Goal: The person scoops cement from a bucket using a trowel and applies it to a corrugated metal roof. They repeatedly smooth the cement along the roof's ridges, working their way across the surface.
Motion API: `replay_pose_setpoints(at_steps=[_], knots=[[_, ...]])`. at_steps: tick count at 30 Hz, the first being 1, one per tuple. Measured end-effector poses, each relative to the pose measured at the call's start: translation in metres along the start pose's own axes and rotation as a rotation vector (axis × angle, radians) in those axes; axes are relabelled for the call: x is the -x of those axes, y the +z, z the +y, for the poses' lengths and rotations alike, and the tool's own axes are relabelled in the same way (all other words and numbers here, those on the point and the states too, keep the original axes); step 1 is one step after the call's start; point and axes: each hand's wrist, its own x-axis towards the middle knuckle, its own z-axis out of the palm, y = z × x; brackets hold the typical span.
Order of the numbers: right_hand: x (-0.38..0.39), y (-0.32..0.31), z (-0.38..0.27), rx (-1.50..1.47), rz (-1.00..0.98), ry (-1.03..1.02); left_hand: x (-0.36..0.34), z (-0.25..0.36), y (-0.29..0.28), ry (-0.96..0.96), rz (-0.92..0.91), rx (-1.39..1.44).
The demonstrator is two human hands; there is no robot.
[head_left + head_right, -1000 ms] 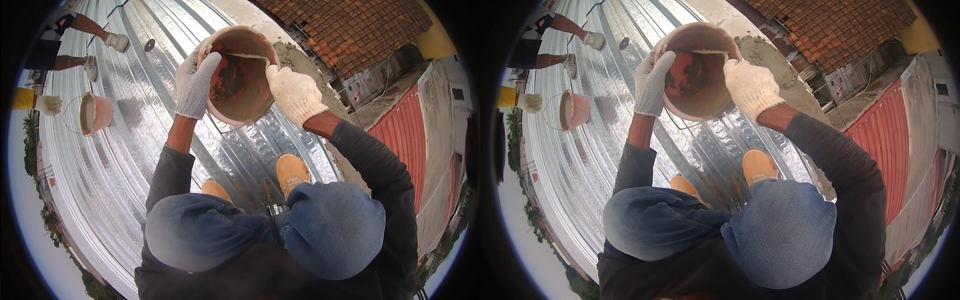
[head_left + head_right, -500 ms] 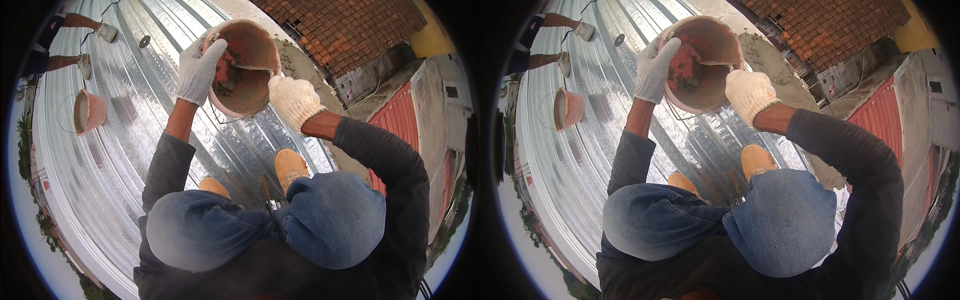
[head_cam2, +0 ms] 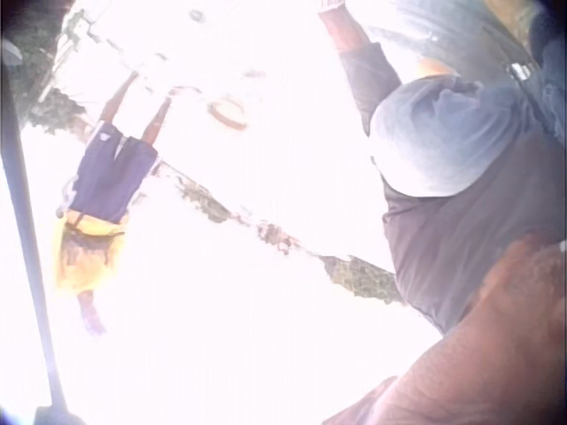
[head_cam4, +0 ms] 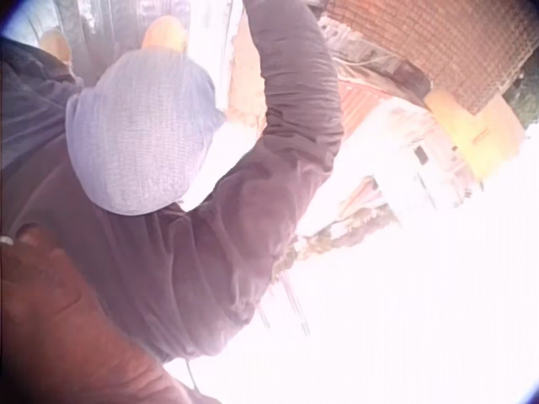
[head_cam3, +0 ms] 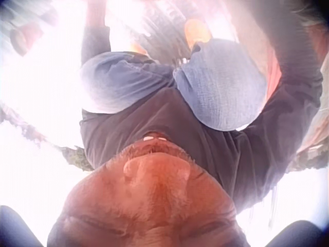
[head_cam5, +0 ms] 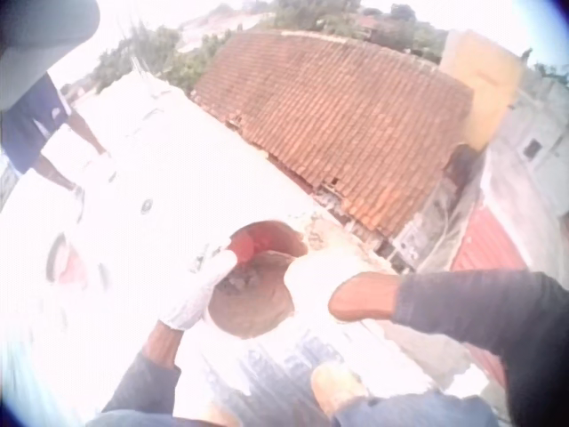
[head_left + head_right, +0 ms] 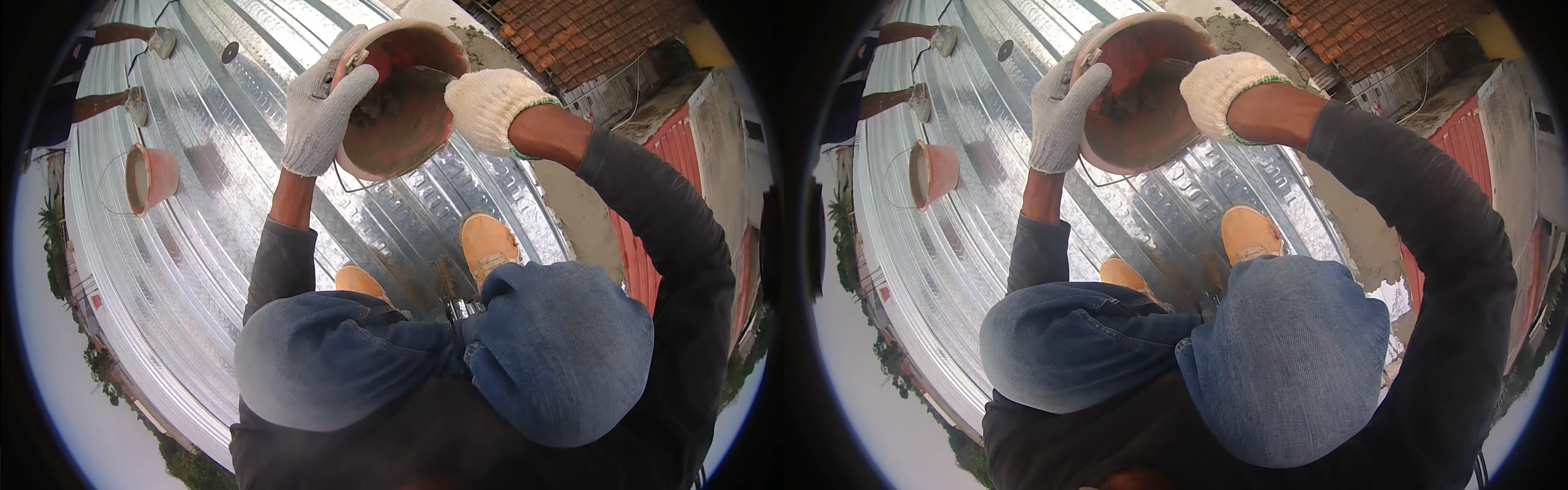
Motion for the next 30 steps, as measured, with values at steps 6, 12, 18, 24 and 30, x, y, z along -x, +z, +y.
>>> replay_pose_setpoints(at_steps=[6, 12, 18, 24, 30], knots=[[-0.005, 0.031, -0.011, -0.119, -0.009, -0.037, 0.002, -0.018, -0.024, -0.052, 0.042, 0.064], [-0.005, 0.063, -0.02, -0.483, 0.004, -0.078, 0.007, -0.023, -0.033, -0.043, 0.085, 0.201], [0.005, 0.101, -0.047, -0.962, 0.089, -0.077, 0.006, -0.01, -0.007, 0.007, 0.139, 0.154], [0.024, 0.098, -0.045, -1.583, -0.171, -0.014, 0.01, -0.02, -0.031, -0.075, 0.211, 0.226], [0.08, 0.103, -0.022, -1.642, -0.126, 0.04, 0.017, -0.033, -0.029, -0.123, 0.219, 0.338]])
